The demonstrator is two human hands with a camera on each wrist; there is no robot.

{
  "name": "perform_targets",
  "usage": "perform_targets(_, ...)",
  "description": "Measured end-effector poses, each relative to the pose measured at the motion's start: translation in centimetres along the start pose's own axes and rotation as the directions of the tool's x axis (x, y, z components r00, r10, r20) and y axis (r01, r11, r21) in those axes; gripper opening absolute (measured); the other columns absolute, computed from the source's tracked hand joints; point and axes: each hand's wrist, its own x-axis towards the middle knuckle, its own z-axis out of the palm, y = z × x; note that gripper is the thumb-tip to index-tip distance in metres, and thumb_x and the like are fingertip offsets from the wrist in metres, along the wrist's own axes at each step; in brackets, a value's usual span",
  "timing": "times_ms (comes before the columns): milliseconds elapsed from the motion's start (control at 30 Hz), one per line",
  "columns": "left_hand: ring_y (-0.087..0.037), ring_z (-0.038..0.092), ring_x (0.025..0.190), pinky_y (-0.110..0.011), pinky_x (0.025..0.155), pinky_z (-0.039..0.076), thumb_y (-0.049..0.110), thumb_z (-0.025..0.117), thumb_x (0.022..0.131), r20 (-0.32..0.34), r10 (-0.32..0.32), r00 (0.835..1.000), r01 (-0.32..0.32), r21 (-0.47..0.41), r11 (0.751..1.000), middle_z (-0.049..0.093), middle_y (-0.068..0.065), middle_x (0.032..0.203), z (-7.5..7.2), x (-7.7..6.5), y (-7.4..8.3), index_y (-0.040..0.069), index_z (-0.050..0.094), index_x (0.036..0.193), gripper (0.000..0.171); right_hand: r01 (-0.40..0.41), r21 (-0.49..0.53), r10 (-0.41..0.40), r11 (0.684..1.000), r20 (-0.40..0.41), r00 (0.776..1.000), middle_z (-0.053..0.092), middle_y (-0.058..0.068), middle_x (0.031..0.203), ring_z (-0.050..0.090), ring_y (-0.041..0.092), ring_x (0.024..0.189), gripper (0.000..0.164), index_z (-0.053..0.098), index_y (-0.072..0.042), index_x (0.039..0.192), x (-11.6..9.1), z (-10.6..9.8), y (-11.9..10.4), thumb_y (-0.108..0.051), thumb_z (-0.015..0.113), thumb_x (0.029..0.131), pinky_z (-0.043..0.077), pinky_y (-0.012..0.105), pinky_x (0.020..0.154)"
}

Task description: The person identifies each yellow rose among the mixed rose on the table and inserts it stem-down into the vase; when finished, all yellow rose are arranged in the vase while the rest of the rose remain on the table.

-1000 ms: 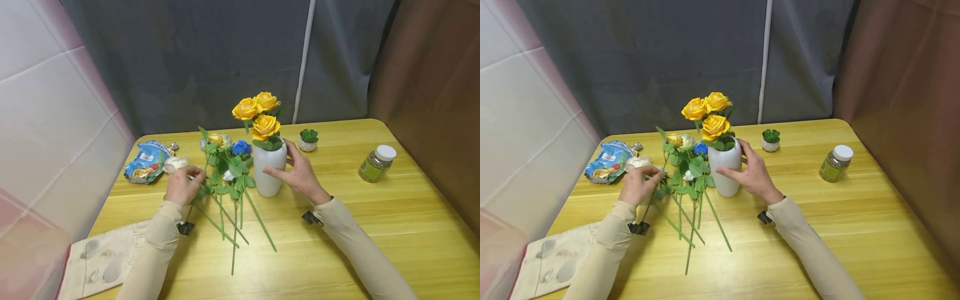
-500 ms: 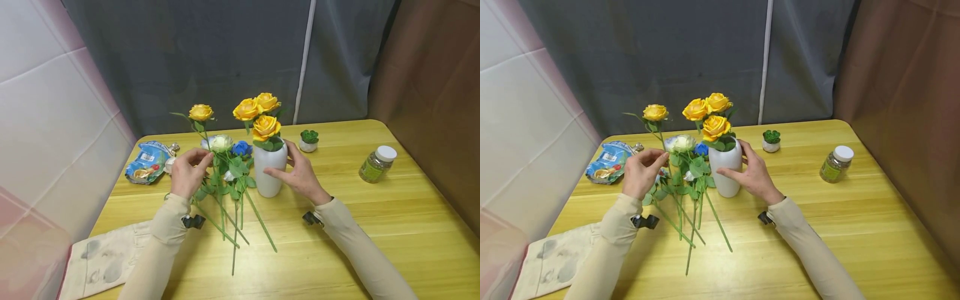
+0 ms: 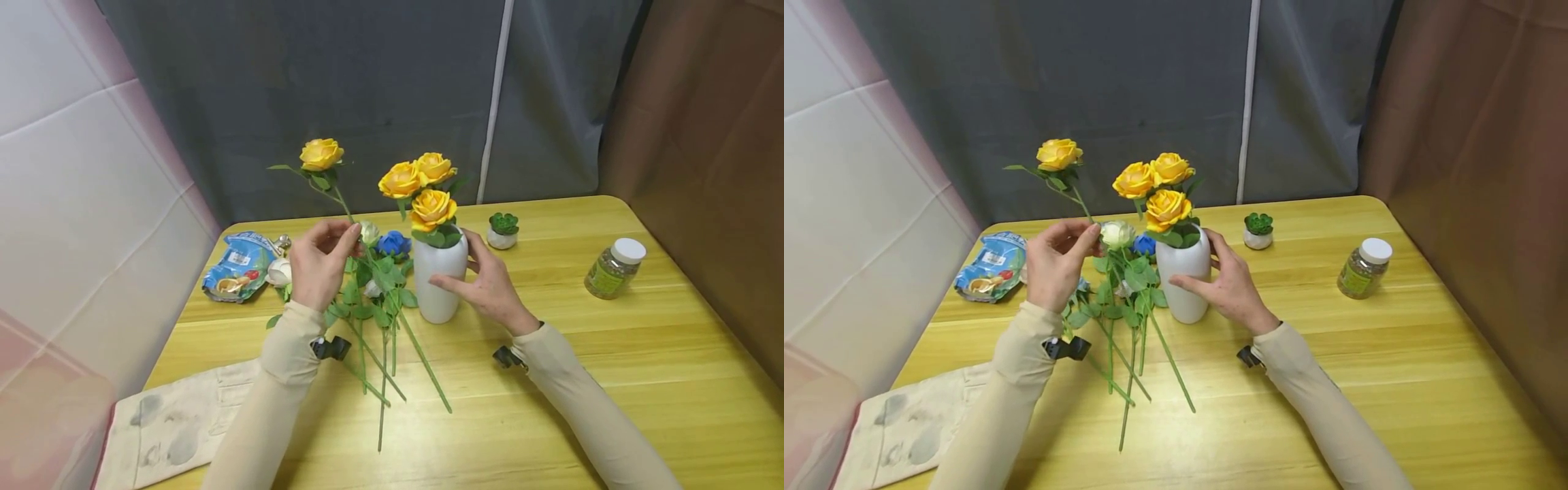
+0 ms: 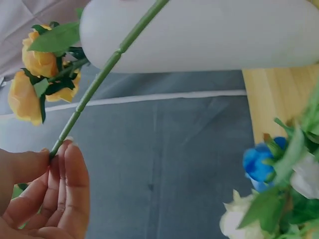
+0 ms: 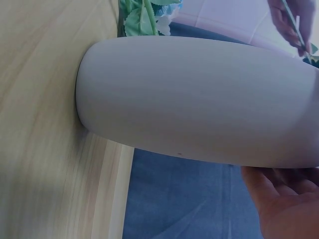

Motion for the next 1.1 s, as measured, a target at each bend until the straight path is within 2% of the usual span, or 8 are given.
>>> perform_targets(67, -0.010, 0.071, 0.067, -0.032, 0.068, 0.065, 0.013, 0.074, 0.096, -0.011, 0.014, 1.000, -0.015, -0.075, 0.997, 0.074, -0.022, 0.088, 0.4, 0.3, 0.4, -0.003, 0.074, 0.103, 0.017, -0.001, -0.004, 0.001, 1.000, -0.001, 1.000, 0.053, 0.011, 0.149, 0.053, 0.029, 0.137, 0.082, 0.040, -0.014, 0.154, 0.0, 0.0, 0.0, -0.021, 0.086, 0.086, 0.049, 0.054, 0.111)
perform_targets(200, -0.014, 0.073, 0.074, -0.037, 0.071, 0.066, 0.007, 0.072, 0.096, -0.024, 0.038, 0.999, -0.042, -0.219, 0.975, 0.075, -0.008, 0.089, 1.0, 1.0, 1.4, -0.008, 0.071, 0.104, 0.016, 0.000, -0.017, 0.000, 1.000, -0.007, 1.000, 0.053, 0.011, 0.148, 0.053, 0.029, 0.136, 0.082, 0.040, -0.014, 0.154, 0.0, 0.0, 0.1, -0.022, 0.086, 0.086, 0.050, 0.054, 0.111)
perform_targets(300, -0.012, 0.072, 0.075, -0.036, 0.070, 0.066, 0.004, 0.072, 0.095, -0.045, 0.054, 0.998, -0.064, -0.271, 0.960, 0.074, 0.001, 0.088, 1.3, 1.6, 2.1, -0.010, 0.069, 0.104, 0.016, 0.004, -0.018, -0.004, 1.000, -0.006, 1.000, 0.054, 0.011, 0.148, 0.054, 0.029, 0.136, 0.082, 0.040, -0.013, 0.154, 0.0, 0.0, 0.0, -0.021, 0.086, 0.086, 0.051, 0.053, 0.111)
perform_targets(367, -0.011, 0.072, 0.075, -0.036, 0.070, 0.066, 0.002, 0.072, 0.095, -0.070, 0.066, 0.995, -0.084, -0.303, 0.949, 0.074, -0.002, 0.089, 1.5, 1.9, 2.4, -0.010, 0.069, 0.104, 0.015, 0.005, -0.015, -0.006, 1.000, -0.004, 1.000, 0.054, 0.011, 0.148, 0.054, 0.029, 0.136, 0.082, 0.040, -0.013, 0.154, 0.0, 0.0, 0.0, -0.021, 0.086, 0.086, 0.051, 0.052, 0.111)
perform_targets(500, -0.011, 0.073, 0.074, -0.035, 0.069, 0.066, 0.001, 0.073, 0.094, -0.138, 0.106, 0.985, -0.147, -0.339, 0.929, 0.075, -0.010, 0.092, 1.6, 2.7, 2.9, -0.005, 0.071, 0.102, 0.010, 0.005, -0.013, -0.005, 1.000, -0.003, 1.000, 0.054, 0.012, 0.148, 0.054, 0.029, 0.136, 0.082, 0.040, -0.012, 0.154, 0.0, 0.0, 0.0, -0.020, 0.086, 0.086, 0.050, 0.053, 0.110)
perform_targets(733, -0.014, 0.073, 0.071, -0.033, 0.066, 0.065, 0.001, 0.075, 0.092, -0.278, 0.161, 0.947, -0.264, -0.388, 0.883, 0.075, -0.008, 0.089, 1.6, 4.1, 3.4, 0.000, 0.073, 0.100, 0.007, 0.011, -0.011, -0.011, 1.000, -0.001, 1.000, 0.054, 0.011, 0.148, 0.054, 0.028, 0.136, 0.082, 0.040, -0.013, 0.154, 0.0, 0.1, 0.1, -0.020, 0.086, 0.086, 0.052, 0.049, 0.110)
perform_targets(933, -0.019, 0.075, 0.074, -0.034, 0.069, 0.066, 0.001, 0.075, 0.092, -0.359, 0.164, 0.919, -0.314, -0.413, 0.855, 0.074, -0.010, 0.088, 1.5, 4.8, 3.8, 0.000, 0.073, 0.099, 0.007, 0.019, -0.016, -0.019, 1.000, -0.003, 1.000, 0.054, 0.010, 0.147, 0.055, 0.028, 0.135, 0.082, 0.041, -0.014, 0.154, 0.0, 0.1, 0.1, -0.019, 0.086, 0.086, 0.052, 0.051, 0.109)
perform_targets(1100, -0.021, 0.075, 0.075, -0.033, 0.071, 0.066, -0.001, 0.074, 0.092, -0.376, 0.143, 0.916, -0.314, -0.446, 0.838, 0.074, -0.012, 0.088, 1.9, 4.8, 3.8, -0.003, 0.072, 0.098, 0.006, 0.018, -0.016, -0.018, 1.000, -0.004, 1.000, 0.055, 0.010, 0.147, 0.055, 0.027, 0.135, 0.081, 0.041, -0.015, 0.153, 0.0, 0.0, 0.2, -0.021, 0.086, 0.086, 0.052, 0.051, 0.109)
